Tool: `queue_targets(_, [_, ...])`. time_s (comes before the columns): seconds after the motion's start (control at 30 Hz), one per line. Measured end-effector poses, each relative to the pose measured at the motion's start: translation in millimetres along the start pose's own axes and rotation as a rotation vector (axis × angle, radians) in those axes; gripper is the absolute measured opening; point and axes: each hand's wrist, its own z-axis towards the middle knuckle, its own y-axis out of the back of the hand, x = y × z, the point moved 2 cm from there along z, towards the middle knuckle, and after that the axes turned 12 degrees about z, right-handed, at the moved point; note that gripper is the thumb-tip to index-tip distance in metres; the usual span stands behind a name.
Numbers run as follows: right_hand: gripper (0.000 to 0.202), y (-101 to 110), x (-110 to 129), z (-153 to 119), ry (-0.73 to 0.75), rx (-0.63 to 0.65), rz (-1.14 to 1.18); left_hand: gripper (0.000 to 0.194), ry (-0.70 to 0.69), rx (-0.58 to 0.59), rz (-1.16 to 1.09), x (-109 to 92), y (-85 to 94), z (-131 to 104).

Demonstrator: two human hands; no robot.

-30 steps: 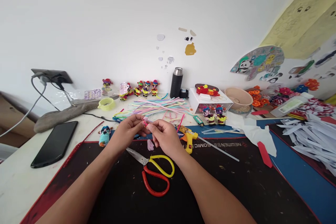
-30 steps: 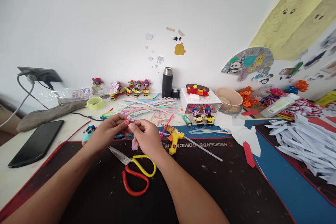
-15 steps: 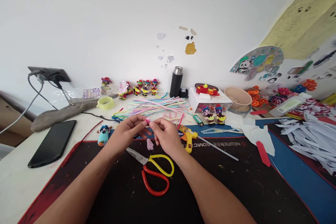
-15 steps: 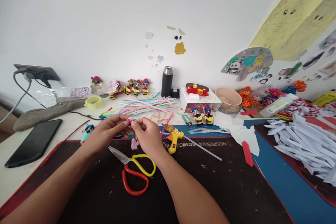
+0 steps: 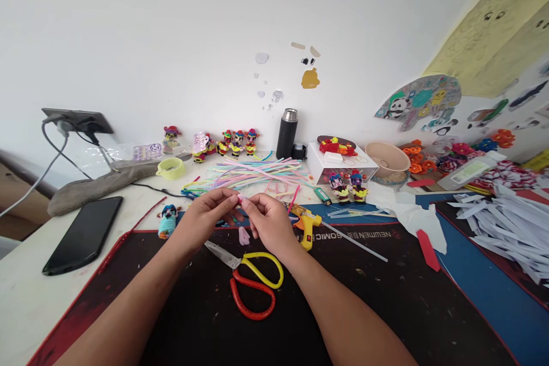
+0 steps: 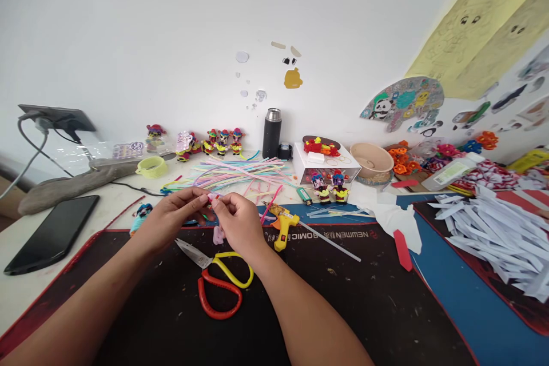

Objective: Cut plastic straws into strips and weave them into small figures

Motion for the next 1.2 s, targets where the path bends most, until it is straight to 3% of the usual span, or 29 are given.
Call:
queue_targets(0.4, [0.029, -1, -5, -1, -0.023, 0.067, -0.051, 0.031, 0.006, -0.107, 0.013, 7, 8.6, 5])
queue_targets(0.57, [0.026, -2, -4, -1, -0.055, 0.084, -0.022, 0.033, 0.112, -0.132, -0.205, 8, 16.3, 6])
queue_targets(0.8, [0.026, 0, -8, 0, -0.122, 0.108, -0.064, 0.041, 0.270, -0.053, -0.360, 3, 21.9, 5])
queue_targets(1.2, [0.025, 7, -11, 3, -0.107, 0.113, -0.249, 0.037, 0.241, 0.183, -0.120, -2, 27.1, -3])
